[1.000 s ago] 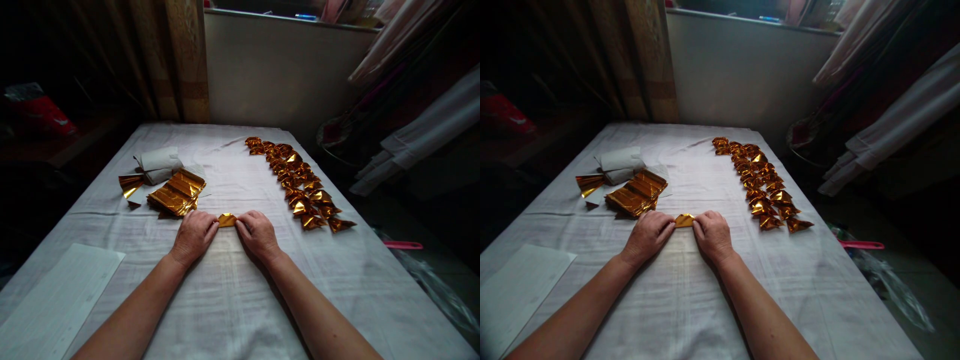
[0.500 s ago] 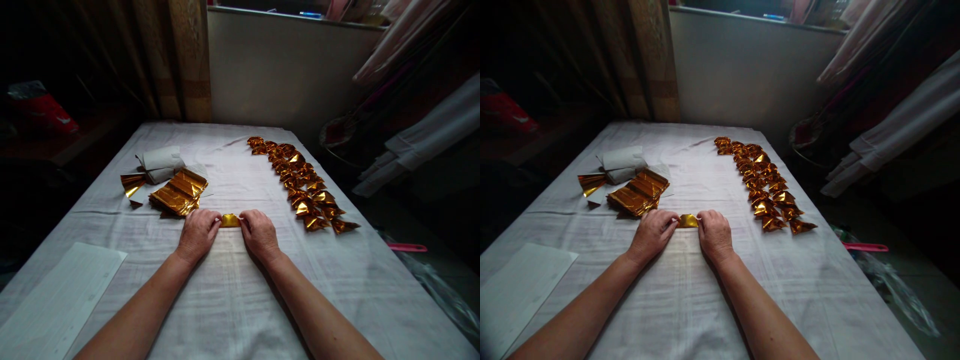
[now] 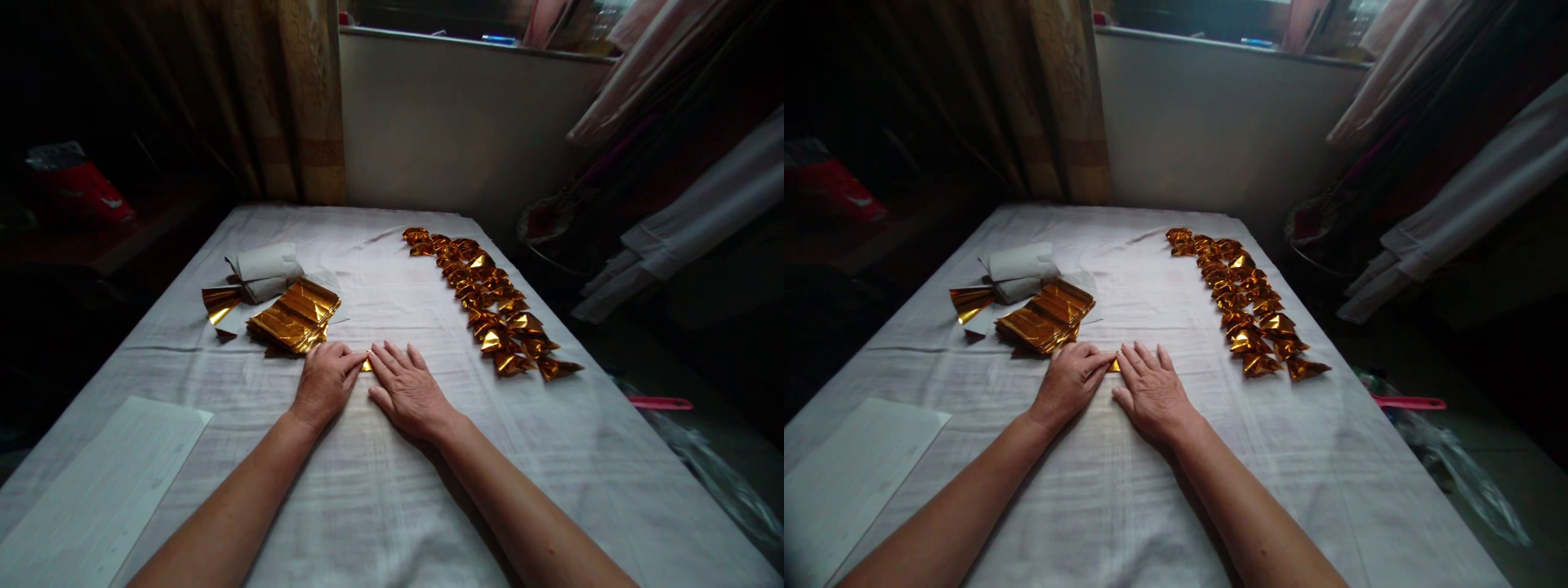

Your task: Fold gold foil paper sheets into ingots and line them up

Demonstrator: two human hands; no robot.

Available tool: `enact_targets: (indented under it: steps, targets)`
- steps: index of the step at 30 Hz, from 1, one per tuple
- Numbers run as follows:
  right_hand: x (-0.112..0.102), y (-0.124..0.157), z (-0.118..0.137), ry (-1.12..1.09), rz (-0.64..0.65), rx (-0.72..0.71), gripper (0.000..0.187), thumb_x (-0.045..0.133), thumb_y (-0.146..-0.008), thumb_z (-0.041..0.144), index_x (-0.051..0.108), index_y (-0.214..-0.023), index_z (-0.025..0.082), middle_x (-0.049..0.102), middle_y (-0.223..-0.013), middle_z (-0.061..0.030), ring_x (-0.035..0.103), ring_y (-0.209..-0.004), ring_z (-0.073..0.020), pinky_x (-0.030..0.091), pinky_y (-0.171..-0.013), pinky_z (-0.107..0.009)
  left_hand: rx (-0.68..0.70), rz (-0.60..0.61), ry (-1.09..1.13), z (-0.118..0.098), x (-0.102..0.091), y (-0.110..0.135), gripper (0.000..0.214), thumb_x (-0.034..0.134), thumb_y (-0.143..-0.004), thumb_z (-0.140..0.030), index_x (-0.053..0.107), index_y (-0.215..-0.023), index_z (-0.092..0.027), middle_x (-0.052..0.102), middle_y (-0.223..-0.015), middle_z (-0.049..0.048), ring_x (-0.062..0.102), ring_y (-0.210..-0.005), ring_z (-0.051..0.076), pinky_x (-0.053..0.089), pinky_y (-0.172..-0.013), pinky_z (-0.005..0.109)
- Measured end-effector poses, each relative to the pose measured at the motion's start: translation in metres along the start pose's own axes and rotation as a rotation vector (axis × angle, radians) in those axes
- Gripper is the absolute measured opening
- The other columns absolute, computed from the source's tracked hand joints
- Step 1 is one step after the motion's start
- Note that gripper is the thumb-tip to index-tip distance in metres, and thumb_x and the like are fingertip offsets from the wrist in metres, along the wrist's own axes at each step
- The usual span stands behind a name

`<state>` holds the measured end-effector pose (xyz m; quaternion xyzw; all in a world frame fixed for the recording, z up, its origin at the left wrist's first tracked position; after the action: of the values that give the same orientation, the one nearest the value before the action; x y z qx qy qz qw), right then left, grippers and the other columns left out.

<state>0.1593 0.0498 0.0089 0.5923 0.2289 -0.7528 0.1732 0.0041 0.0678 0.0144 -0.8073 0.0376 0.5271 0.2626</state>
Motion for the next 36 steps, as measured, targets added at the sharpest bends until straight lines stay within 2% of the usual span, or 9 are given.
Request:
enact_targets:
  steps: [7, 10, 12, 15, 18, 21, 29, 33, 36]
  targets:
    - [-0.004, 0.014, -0.014, 0.021, 0.090, 0.117, 0.058, 0.047, -0.099, 0.046, 0.038, -0.151, 0.020, 0.035, -0.157, -0.0102, 0.029, -0.147, -0.0293, 0.021, -0.118, -0.058, -0.015, 0.022, -0.018, -0.001, -0.002, 0.000, 0.020, 0.057, -0.094, -0.025, 0.074, -0.104, -0.028, 0.067, -0.087, 0.0042, 0.056, -0.084, 0.021, 0.042, -0.077, 0.036]
    - [-0.004, 0.017, -0.016, 0.020, 0.102, 0.130, 0.059, 0.046, -0.099, 0.047, 0.038, -0.151, 0.020, 0.033, -0.158, -0.0093, 0.028, -0.148, -0.0302, 0.021, -0.118, -0.058, 0.056, 0.025, -0.057, -0.008, -0.004, 0.003, 0.023, 0.054, -0.095, -0.026, 0.071, -0.110, -0.025, 0.069, -0.109, 0.0073, 0.058, -0.102, 0.026, 0.044, -0.088, 0.041]
    - [-0.004, 0.017, -0.016, 0.017, 0.092, 0.123, 0.060, 0.045, -0.099, 0.049, 0.037, -0.151, 0.020, 0.033, -0.158, -0.0093, 0.027, -0.148, -0.0305, 0.021, -0.118, -0.058, 0.157, 0.048, -0.059, -0.015, -0.004, 0.006, 0.028, 0.053, -0.096, -0.029, 0.067, -0.120, -0.026, 0.065, -0.129, 0.0071, 0.052, -0.123, 0.029, 0.036, -0.104, 0.049]
    - [-0.004, 0.016, -0.015, 0.015, 0.071, 0.112, 0.062, 0.042, -0.099, 0.052, 0.036, -0.152, 0.020, 0.034, -0.158, -0.0095, 0.028, -0.147, -0.0301, 0.021, -0.118, -0.057, 0.255, 0.153, -0.050, -0.022, 0.002, 0.011, 0.041, 0.048, -0.098, -0.037, 0.055, -0.137, -0.027, 0.059, -0.141, 0.0051, 0.041, -0.139, 0.031, 0.018, -0.117, 0.057]
    - [-0.005, 0.016, -0.015, 0.012, 0.084, 0.117, 0.063, 0.040, -0.099, 0.054, 0.035, -0.153, 0.020, 0.033, -0.158, -0.0090, 0.026, -0.148, -0.0295, 0.020, -0.118, -0.057, 0.240, 0.242, -0.077, -0.020, 0.009, 0.015, 0.049, 0.041, -0.100, -0.044, 0.045, -0.146, -0.026, 0.054, -0.147, 0.0049, 0.035, -0.143, 0.030, 0.009, -0.120, 0.058]
    - [-0.005, 0.016, -0.016, 0.008, 0.124, 0.129, 0.064, 0.040, -0.099, 0.055, 0.033, -0.153, 0.021, 0.029, -0.160, -0.0078, 0.024, -0.149, -0.0292, 0.018, -0.119, -0.056, 0.217, 0.267, -0.132, -0.013, 0.010, 0.021, 0.053, 0.036, -0.101, -0.049, 0.040, -0.150, -0.029, 0.049, -0.151, 0.0023, 0.032, -0.146, 0.028, 0.004, -0.122, 0.054]
    - [-0.003, 0.015, -0.017, -0.024, 0.128, 0.151, 0.063, 0.040, -0.099, 0.053, 0.035, -0.153, 0.021, 0.029, -0.160, -0.0075, 0.023, -0.149, -0.0293, 0.015, -0.119, -0.055, 0.177, 0.198, -0.165, -0.001, -0.007, 0.030, 0.044, 0.041, -0.100, -0.039, 0.050, -0.142, -0.029, 0.057, -0.144, 0.0009, 0.044, -0.138, 0.029, 0.014, -0.119, 0.054]
    - [-0.010, 0.009, -0.015, -0.020, 0.082, 0.163, 0.055, 0.047, -0.097, 0.047, 0.045, -0.147, 0.023, 0.041, -0.155, -0.0073, 0.033, -0.144, -0.0308, 0.025, -0.115, -0.055, 0.170, 0.128, -0.164, -0.006, -0.011, 0.015, 0.032, 0.050, -0.097, -0.032, 0.062, -0.127, -0.030, 0.069, -0.128, 0.0009, 0.057, -0.123, 0.028, 0.025, -0.114, 0.055]
    - [-0.016, 0.002, -0.013, -0.015, 0.032, 0.170, 0.043, 0.052, -0.096, 0.038, 0.056, -0.136, 0.023, 0.053, -0.147, -0.0064, 0.044, -0.136, -0.0298, 0.034, -0.111, -0.047, 0.192, 0.100, -0.184, -0.008, -0.013, 0.003, 0.021, 0.056, -0.095, -0.031, 0.068, -0.112, -0.030, 0.076, -0.109, 0.0007, 0.064, -0.108, 0.027, 0.033, -0.108, 0.053]
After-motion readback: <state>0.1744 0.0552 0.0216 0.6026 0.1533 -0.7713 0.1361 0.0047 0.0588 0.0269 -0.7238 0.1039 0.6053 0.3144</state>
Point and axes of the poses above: each hand's wrist, its own y-axis away from the middle knuckle, its own x-axis out of the palm, z = x × y, the point moved 4 cm from there along -y, towards the middle knuckle
